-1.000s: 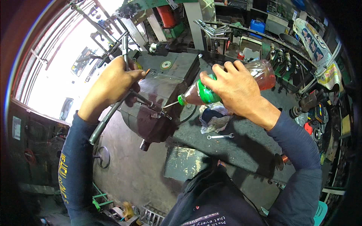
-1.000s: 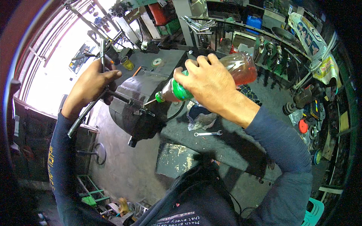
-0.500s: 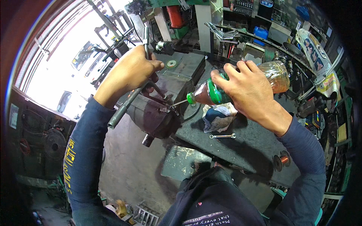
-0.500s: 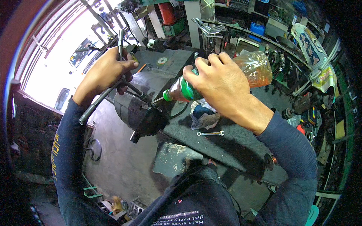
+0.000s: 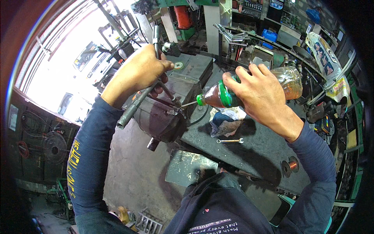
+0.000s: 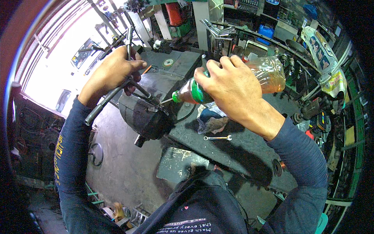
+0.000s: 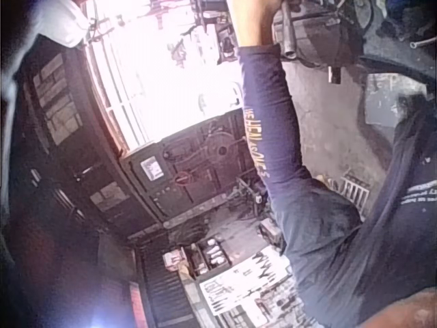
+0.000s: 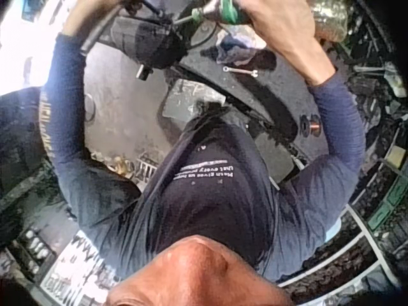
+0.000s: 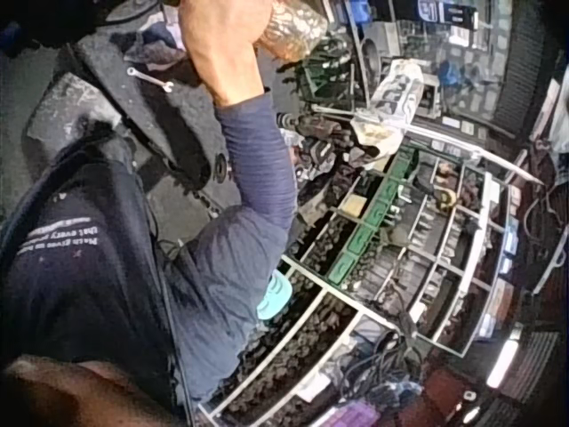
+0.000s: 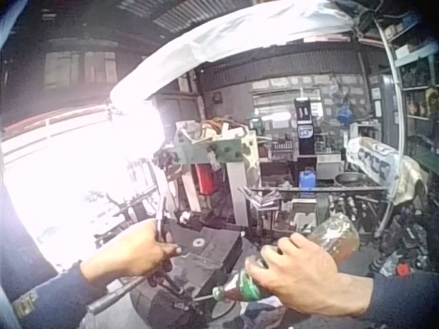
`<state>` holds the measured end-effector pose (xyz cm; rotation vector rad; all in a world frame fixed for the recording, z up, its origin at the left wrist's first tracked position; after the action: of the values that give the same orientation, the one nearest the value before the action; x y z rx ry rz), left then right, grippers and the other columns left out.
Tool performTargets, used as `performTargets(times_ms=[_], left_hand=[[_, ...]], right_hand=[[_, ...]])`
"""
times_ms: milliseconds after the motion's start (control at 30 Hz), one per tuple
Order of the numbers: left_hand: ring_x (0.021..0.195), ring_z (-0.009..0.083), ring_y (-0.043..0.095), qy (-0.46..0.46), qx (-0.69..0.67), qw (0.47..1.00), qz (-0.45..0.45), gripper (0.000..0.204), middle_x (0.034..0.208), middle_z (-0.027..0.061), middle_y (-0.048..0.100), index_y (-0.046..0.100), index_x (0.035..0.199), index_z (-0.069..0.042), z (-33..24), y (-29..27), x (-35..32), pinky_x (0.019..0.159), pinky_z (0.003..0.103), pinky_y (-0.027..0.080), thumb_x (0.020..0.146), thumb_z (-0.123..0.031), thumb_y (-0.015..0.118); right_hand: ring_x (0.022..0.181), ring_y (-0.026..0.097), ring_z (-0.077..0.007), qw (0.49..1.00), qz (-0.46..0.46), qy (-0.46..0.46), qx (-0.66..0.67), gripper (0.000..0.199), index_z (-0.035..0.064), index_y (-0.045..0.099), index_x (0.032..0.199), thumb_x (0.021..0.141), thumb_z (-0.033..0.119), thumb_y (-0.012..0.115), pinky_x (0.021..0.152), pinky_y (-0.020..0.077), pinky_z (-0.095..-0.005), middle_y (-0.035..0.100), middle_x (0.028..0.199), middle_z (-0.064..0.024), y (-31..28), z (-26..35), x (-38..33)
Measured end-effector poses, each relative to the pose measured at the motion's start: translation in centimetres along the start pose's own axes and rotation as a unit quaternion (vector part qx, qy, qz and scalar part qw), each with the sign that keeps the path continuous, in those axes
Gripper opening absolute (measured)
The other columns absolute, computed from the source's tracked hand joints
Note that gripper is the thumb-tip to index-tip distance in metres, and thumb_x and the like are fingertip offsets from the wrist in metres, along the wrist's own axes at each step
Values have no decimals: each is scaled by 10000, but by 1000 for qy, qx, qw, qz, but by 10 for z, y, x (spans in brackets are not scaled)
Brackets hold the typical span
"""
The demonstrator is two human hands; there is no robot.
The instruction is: The person assembles a metal rod with a T-shaped handle using a vise and wrench. They tighten the components, remove the assembly, and inspect the finished part.
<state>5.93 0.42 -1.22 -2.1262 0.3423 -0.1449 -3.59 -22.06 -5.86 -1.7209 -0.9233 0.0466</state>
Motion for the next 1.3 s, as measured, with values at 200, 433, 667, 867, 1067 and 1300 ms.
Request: performTargets(times_ms=[200,433,667,867,1067,1300], left_hand=[[503,172,646,39,51,998,-10,277,682,75,650,625,900,24,3,-1,5,472,336,510,948,-235,709],[666,253,678,56,92,992,-70,420,685,149,671,695,854,43,4,-6,7,664,398,511,902,-368,766],[635,110,583,29,-102,993,-52,312,737,20,649,707,974,-20,3,-3,-2,605,287,463,936,-322,773],[564,52,546,42,-270,957,-98,291,735,-14,652,661,1130,-25,3,-3,-14,502,226,408,962,-236,770],[644,71,580,57,-437,892,-103,362,779,-2,590,620,1305,-24,17,13,-13,516,226,508,1039,-265,668],[579,58,555,74,-457,884,-68,369,733,-4,570,615,1323,-50,13,25,-1,482,208,469,1055,-301,639]], right_hand=[[963,604,-266,1000,7,5,6,561,148,646,1280,735,93,766,830,453,-385,613,1035,-72,3,-2,-2],[933,628,-276,999,-9,31,39,452,138,660,1255,806,146,715,814,471,-404,632,993,-84,14,-5,-10],[1168,662,-364,856,1,350,381,869,133,558,1402,625,274,921,973,530,-453,678,1248,-150,147,-57,-104],[1166,665,-273,738,-181,522,386,782,72,533,1369,712,201,936,1023,495,-384,685,1258,-119,245,-81,-185],[1158,634,-265,698,-197,561,399,802,69,463,1387,747,190,932,1027,479,-394,637,1263,-113,245,-68,-205],[1228,593,-301,684,-204,608,348,879,41,430,1430,737,208,945,1069,446,-416,590,1341,-162,241,-66,-227]])
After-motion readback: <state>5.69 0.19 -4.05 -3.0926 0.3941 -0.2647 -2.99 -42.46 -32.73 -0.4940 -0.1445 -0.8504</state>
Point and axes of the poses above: each hand's wrist, its own x-axis towards the middle knuckle, its own y-axis out of the palm, z = x × y, the point moved 6 cm from there along x, towards the middle knuckle
